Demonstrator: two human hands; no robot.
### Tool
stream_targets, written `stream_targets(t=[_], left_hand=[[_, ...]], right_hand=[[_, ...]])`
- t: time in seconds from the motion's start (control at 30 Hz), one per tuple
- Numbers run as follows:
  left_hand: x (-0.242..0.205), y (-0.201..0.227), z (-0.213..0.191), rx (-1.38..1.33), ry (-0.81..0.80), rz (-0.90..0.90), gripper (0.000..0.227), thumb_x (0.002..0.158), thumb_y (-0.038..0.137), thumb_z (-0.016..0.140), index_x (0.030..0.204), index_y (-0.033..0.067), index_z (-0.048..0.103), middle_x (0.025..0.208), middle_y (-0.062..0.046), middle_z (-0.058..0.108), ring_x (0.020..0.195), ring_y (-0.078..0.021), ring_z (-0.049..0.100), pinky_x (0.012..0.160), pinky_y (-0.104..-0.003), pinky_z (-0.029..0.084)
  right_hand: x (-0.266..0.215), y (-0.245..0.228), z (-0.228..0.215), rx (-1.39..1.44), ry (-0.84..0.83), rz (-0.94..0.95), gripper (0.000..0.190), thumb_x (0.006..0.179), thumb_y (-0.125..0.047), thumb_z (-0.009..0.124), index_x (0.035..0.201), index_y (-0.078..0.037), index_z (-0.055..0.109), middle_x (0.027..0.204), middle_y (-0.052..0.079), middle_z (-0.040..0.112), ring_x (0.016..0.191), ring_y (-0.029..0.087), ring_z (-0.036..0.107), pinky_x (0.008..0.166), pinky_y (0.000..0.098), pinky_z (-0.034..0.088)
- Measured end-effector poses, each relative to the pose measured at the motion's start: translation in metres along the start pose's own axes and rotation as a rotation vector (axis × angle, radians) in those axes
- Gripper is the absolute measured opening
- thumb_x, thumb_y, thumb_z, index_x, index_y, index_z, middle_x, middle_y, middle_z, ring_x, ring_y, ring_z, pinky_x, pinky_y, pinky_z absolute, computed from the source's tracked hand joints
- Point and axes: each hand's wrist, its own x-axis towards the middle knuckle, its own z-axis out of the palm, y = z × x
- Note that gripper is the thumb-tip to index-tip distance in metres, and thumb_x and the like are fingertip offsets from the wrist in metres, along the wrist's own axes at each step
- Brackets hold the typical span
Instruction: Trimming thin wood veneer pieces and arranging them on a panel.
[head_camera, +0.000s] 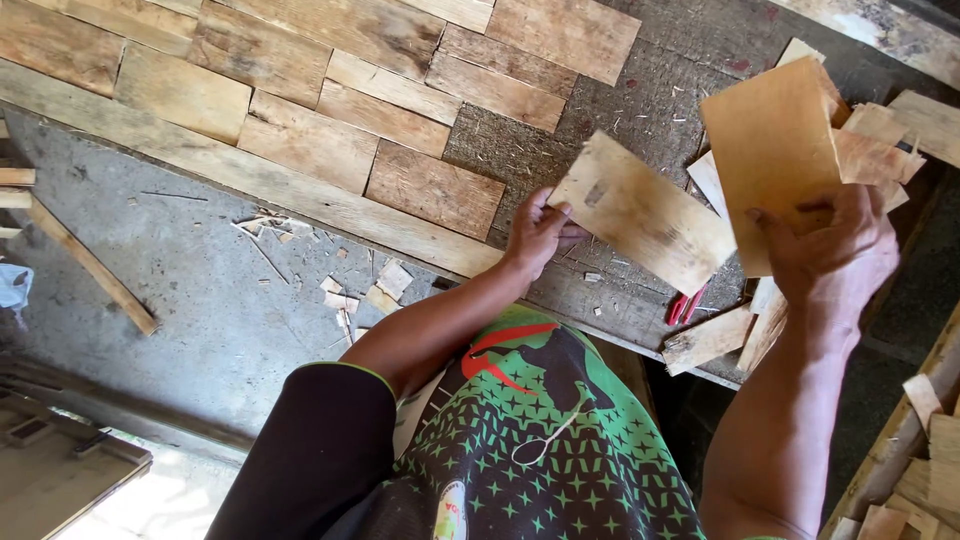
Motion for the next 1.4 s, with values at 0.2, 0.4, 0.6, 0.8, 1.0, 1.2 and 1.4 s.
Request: stream_targets(t=[0.2, 0.4, 0.6, 0.8, 1.0, 1.2, 1.4], left_hand=[[0.012, -0.028, -0.009, -0.059, 0.172, -0.209, 0.016, 0.106, 0.008, 0.047, 0.12, 0.0033, 0.052, 0.105, -0.02, 0.071, 0.086, -0.0363, 0.077, 0.076, -0.049, 0.067], [0.024, -0.043, -0.012, -0.003, 0.256, -0.297, 0.019, 0.105, 0.009, 0.044, 0.123, 0.007, 0.052, 0.107, -0.019, 0.072, 0.089, -0.0345, 0.076, 0.078, -0.047, 0.065], [0.015, 0.0, 0.004, 0.476, 0.387, -0.266, 0.033, 0.103, 0.013, 0.051, 0.135, 0.0075, 0.05, 0.106, -0.016, 0.072, 0.087, -0.025, 0.079, 0.069, -0.031, 0.07], [0.008, 0.02, -0.003, 0.67, 0.425, -0.274, 0.032, 0.105, 0.02, 0.05, 0.132, 0.0076, 0.061, 0.098, -0.011, 0.076, 0.08, -0.0185, 0.08, 0.059, -0.025, 0.066], [0.016, 0.009, -0.021, 0.891, 0.434, -0.165, 0.022, 0.098, 0.024, 0.065, 0.108, 0.008, 0.077, 0.082, -0.006, 0.078, 0.069, -0.0147, 0.077, 0.055, -0.027, 0.059], [0.016, 0.026, -0.009, 1.134, 0.448, -0.083, 0.019, 0.09, 0.028, 0.075, 0.099, 0.0127, 0.081, 0.081, -0.006, 0.079, 0.064, -0.0198, 0.073, 0.059, -0.038, 0.057], [0.023, 0.015, -0.016, 1.207, 0.458, 0.012, 0.009, 0.084, 0.02, 0.08, 0.091, 0.0163, 0.084, 0.087, -0.006, 0.08, 0.072, -0.0177, 0.076, 0.069, -0.032, 0.058]], right_hand=[[-0.032, 0.002, 0.059, 0.617, -0.016, 0.012, 0.084, 0.083, -0.066, 0.082, 0.119, 0.0, 0.045, 0.094, 0.009, 0.061, 0.078, 0.017, 0.062, 0.071, 0.0315, 0.059], [-0.034, -0.057, 0.058, 0.976, -0.176, 0.387, 0.068, 0.097, -0.059, 0.068, 0.126, -0.002, 0.042, 0.081, 0.013, 0.064, 0.07, 0.017, 0.062, 0.057, 0.0317, 0.051], [-0.043, -0.024, 0.099, 0.548, -0.253, 0.316, 0.034, 0.116, -0.031, 0.048, 0.106, -0.006, 0.068, 0.072, 0.008, 0.063, 0.052, 0.024, 0.052, 0.046, 0.0446, 0.045], [-0.006, -0.051, 0.098, 0.301, -0.456, 0.118, 0.039, 0.115, -0.034, 0.045, 0.095, -0.011, 0.068, 0.07, 0.009, 0.067, 0.053, 0.022, 0.058, 0.054, 0.0451, 0.052], [0.035, -0.081, 0.113, 0.218, -0.651, 0.067, 0.035, 0.112, -0.039, 0.045, 0.104, -0.014, 0.068, 0.091, 0.01, 0.073, 0.067, 0.029, 0.066, 0.065, 0.0471, 0.055], [0.029, -0.078, 0.145, 0.229, -0.559, -0.018, 0.031, 0.11, -0.036, 0.052, 0.102, -0.011, 0.069, 0.101, 0.011, 0.073, 0.082, 0.031, 0.066, 0.075, 0.0469, 0.055], [0.019, -0.066, 0.163, 0.183, -0.22, -0.058, 0.021, 0.095, -0.02, 0.063, 0.108, -0.006, 0.072, 0.098, 0.013, 0.07, 0.085, 0.03, 0.065, 0.081, 0.0502, 0.052]])
